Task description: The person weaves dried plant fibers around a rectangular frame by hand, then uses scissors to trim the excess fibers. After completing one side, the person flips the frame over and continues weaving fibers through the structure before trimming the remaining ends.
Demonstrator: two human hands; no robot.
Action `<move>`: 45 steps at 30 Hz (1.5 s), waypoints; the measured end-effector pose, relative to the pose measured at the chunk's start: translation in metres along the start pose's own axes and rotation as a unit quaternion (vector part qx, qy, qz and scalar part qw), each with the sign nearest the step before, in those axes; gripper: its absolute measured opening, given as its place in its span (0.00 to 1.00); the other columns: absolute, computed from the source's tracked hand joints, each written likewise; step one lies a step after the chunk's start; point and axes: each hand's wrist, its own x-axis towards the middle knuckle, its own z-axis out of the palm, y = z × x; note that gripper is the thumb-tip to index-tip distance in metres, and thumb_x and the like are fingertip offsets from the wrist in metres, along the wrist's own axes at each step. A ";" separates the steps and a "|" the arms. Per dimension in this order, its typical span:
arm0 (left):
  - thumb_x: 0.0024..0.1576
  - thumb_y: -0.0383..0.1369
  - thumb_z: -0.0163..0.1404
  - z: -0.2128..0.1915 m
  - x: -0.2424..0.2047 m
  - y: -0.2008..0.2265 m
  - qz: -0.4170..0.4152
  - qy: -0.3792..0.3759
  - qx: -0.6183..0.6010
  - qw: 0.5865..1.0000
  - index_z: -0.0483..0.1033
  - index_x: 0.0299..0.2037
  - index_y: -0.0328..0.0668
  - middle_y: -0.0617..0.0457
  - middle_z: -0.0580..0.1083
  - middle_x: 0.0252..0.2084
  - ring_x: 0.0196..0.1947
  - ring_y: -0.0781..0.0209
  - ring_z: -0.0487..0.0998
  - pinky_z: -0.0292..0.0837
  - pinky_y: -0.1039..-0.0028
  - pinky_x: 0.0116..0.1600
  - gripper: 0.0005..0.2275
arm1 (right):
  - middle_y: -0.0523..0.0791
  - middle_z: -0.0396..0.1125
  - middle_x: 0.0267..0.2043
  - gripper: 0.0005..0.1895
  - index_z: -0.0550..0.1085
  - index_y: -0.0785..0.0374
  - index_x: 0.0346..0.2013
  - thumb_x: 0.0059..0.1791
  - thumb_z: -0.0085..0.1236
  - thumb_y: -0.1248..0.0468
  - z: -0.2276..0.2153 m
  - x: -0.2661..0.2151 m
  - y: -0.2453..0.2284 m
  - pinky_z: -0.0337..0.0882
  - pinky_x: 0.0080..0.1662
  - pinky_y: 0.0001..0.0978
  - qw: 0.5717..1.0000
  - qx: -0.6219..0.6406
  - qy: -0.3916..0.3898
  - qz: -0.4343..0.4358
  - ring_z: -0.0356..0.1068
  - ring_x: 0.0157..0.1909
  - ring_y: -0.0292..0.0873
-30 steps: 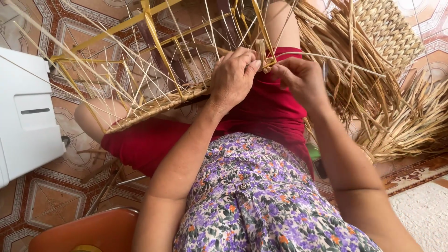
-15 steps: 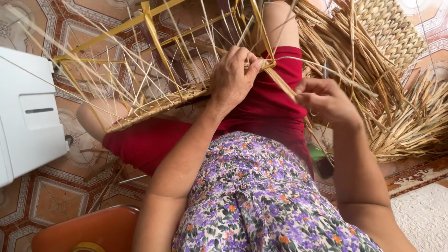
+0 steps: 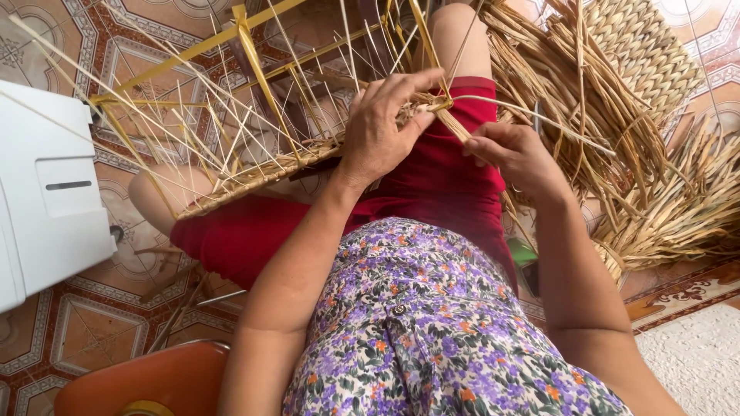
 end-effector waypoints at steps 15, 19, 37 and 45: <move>0.66 0.42 0.48 0.008 0.001 -0.010 -0.045 0.000 -0.087 0.995 0.72 0.46 0.48 0.63 0.81 0.37 0.28 0.74 0.77 0.72 0.78 0.29 0.09 | 0.43 0.69 0.29 0.09 0.77 0.69 0.40 0.60 0.54 0.66 0.005 0.039 -0.039 0.64 0.32 0.22 0.900 0.380 -0.130 -0.169 0.63 0.27 0.33; 0.56 0.51 0.59 0.032 -0.007 -0.020 -0.055 0.036 0.093 0.993 0.82 0.40 0.54 0.60 0.78 0.27 0.25 0.71 0.72 0.68 0.77 0.29 0.14 | 0.48 0.73 0.35 0.10 0.77 0.72 0.49 0.60 0.52 0.67 0.014 0.078 -0.049 0.73 0.37 0.24 0.886 0.429 -0.088 -0.152 0.72 0.32 0.38; 0.48 0.49 0.67 0.025 -0.002 0.003 -0.077 0.006 0.142 0.987 0.80 0.37 0.48 0.60 0.73 0.36 0.41 0.61 0.73 0.64 0.54 0.59 0.18 | 0.47 0.71 0.45 0.04 0.83 0.65 0.43 0.54 0.69 0.69 -0.016 0.074 -0.061 0.77 0.42 0.30 0.784 -0.349 0.127 -0.498 0.74 0.43 0.41; 0.45 0.54 0.66 0.029 0.000 0.008 -0.061 0.041 0.182 0.981 0.82 0.33 0.48 0.61 0.72 0.37 0.46 0.58 0.73 0.57 0.38 0.64 0.19 | 0.46 0.76 0.42 0.09 0.81 0.66 0.48 0.52 0.66 0.70 -0.014 0.062 -0.071 0.79 0.44 0.30 0.956 -0.166 0.009 -0.240 0.77 0.42 0.37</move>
